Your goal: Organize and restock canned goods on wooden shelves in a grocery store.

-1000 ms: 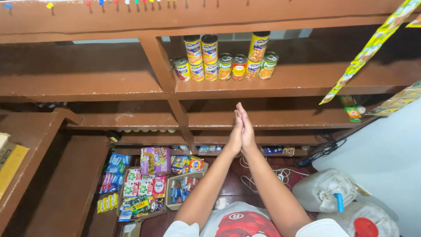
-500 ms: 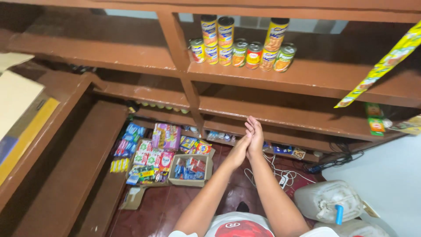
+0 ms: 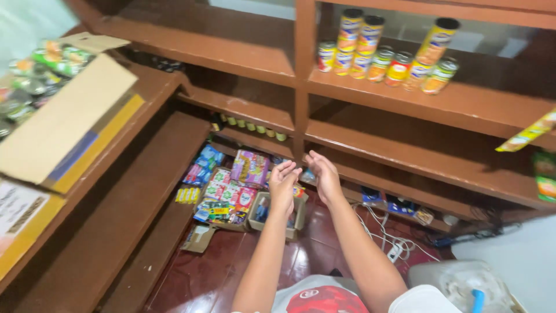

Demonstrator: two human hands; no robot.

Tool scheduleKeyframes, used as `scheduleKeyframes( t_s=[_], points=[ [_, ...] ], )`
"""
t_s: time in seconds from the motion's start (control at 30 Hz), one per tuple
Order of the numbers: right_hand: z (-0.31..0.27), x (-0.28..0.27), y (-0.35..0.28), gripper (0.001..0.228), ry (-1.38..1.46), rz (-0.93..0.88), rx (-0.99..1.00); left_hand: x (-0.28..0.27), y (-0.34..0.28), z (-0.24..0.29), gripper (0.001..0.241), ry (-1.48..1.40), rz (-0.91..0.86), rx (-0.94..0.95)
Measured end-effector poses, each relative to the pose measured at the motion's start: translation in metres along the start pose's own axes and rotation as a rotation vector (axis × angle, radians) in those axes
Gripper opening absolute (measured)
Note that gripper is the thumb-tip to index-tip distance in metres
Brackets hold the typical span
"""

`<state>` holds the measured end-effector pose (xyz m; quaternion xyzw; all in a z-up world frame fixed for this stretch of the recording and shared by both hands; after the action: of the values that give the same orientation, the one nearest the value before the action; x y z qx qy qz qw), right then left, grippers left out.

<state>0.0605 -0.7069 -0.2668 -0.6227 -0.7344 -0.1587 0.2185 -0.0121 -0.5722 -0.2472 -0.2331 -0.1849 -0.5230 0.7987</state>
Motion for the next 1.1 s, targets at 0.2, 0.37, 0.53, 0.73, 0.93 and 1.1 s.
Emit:
scheduleKeyframes(
  t_s=[0.2, 0.37, 0.53, 0.73, 0.93, 1.1],
  points=[
    [0.042, 0.118, -0.034, 0.046, 0.01, -0.212, 0.096, -0.113, -0.004, 0.063, 0.057, -0.011, 0.122, 0.171],
    [0.053, 0.215, -0.065, 0.04, 0.0, -0.372, 0.174, -0.183, -0.038, 0.128, 0.05, 0.031, 0.287, 0.236],
    [0.076, 0.281, -0.075, 0.033, 0.09, -0.52, 0.222, -0.232, -0.061, 0.181, 0.028, 0.058, 0.364, 0.19],
    [0.079, 0.371, -0.085, 0.027, 0.167, -0.716, 0.213, -0.266, -0.05, 0.21, 0.017, 0.021, 0.386, 0.269],
    [0.106, 0.437, -0.067, 0.024, 0.167, -0.787, 0.288, -0.268, -0.033, 0.265, 0.018, -0.065, 0.42, 0.351],
    [0.116, 0.49, -0.039, 0.026, 0.124, -0.875, 0.233, -0.29, -0.003, 0.315, 0.019, 0.063, 0.374, 0.606]
  ],
)
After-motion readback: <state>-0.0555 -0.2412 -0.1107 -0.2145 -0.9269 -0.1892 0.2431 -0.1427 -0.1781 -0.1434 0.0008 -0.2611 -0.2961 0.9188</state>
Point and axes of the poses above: each hand's wrist, its own y-axis towards the middle knuckle, its own x-axis out of the palm, z = x × y, the point moved 5 cm from there along y, towards the middle knuckle, and after that the axes turned 4 degrees about -x, right-handed, at the moved point
